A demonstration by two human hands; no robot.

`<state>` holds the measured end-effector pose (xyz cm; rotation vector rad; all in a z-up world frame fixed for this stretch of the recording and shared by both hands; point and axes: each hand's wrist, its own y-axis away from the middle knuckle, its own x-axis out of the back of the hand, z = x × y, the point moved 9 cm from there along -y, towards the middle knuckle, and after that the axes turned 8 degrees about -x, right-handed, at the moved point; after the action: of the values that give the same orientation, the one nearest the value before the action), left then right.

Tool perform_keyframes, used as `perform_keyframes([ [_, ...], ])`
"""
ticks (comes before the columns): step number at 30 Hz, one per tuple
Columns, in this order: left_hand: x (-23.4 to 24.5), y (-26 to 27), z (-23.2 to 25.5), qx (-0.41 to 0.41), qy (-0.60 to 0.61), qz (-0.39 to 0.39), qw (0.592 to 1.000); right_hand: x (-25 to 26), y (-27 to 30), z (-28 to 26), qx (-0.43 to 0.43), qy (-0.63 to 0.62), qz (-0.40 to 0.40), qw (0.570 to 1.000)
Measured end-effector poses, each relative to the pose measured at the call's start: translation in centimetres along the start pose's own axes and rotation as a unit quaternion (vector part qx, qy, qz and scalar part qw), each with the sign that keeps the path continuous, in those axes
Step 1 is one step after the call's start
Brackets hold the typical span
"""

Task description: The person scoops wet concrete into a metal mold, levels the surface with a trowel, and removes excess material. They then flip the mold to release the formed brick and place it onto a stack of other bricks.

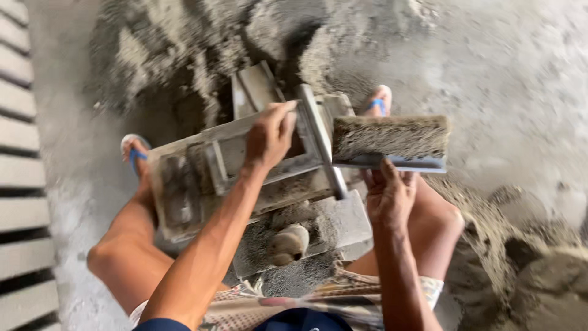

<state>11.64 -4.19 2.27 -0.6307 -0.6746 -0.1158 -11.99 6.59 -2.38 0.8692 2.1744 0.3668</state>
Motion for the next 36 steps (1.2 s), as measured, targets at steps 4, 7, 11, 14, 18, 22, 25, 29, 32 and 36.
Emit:
perform_keyframes([
  [4,6.4,7.6,-6.9,0.084,-0.112,0.105,0.985,-4.6,4.2,8.7,-0.074,0.087,0.009,0.993],
  [7,5.9,9.9,-8.8,0.096,-0.133,0.105,0.981,-3.8,3.7,16.5,-0.116,0.113,0.001,0.987],
  [11,2.5,12.0,-11.8,0.125,-0.132,0.065,0.981,-4.2,5.5,12.4,-0.080,0.270,0.067,0.957],
  [14,2.9,11.7,-11.0,0.134,-0.125,0.068,0.981,-7.5,6.0,4.3,0.078,0.264,0.089,0.957],
  [18,5.0,11.4,-10.6,0.126,-0.095,0.080,0.984,-10.9,-1.7,5.9,0.150,0.404,-0.090,0.898],
  [22,11.5,13.4,-11.6,0.144,-0.047,0.161,0.975,-17.6,1.8,3.6,0.444,0.533,-0.116,0.711],
  [25,13.1,15.8,-13.8,0.186,-0.040,0.218,0.957,-19.3,7.8,9.0,0.405,0.560,-0.243,0.680],
  [29,11.1,14.6,-13.9,0.182,-0.030,0.218,0.958,-17.6,8.6,19.3,0.139,0.774,-0.245,0.567],
  [32,8.3,12.9,-12.3,0.161,-0.050,0.145,0.975,-16.3,5.6,16.2,0.083,0.820,-0.192,0.533],
  [36,5.9,11.1,-10.7,0.145,-0.100,0.109,0.978,-14.8,0.9,12.7,0.142,0.819,-0.180,0.527],
])
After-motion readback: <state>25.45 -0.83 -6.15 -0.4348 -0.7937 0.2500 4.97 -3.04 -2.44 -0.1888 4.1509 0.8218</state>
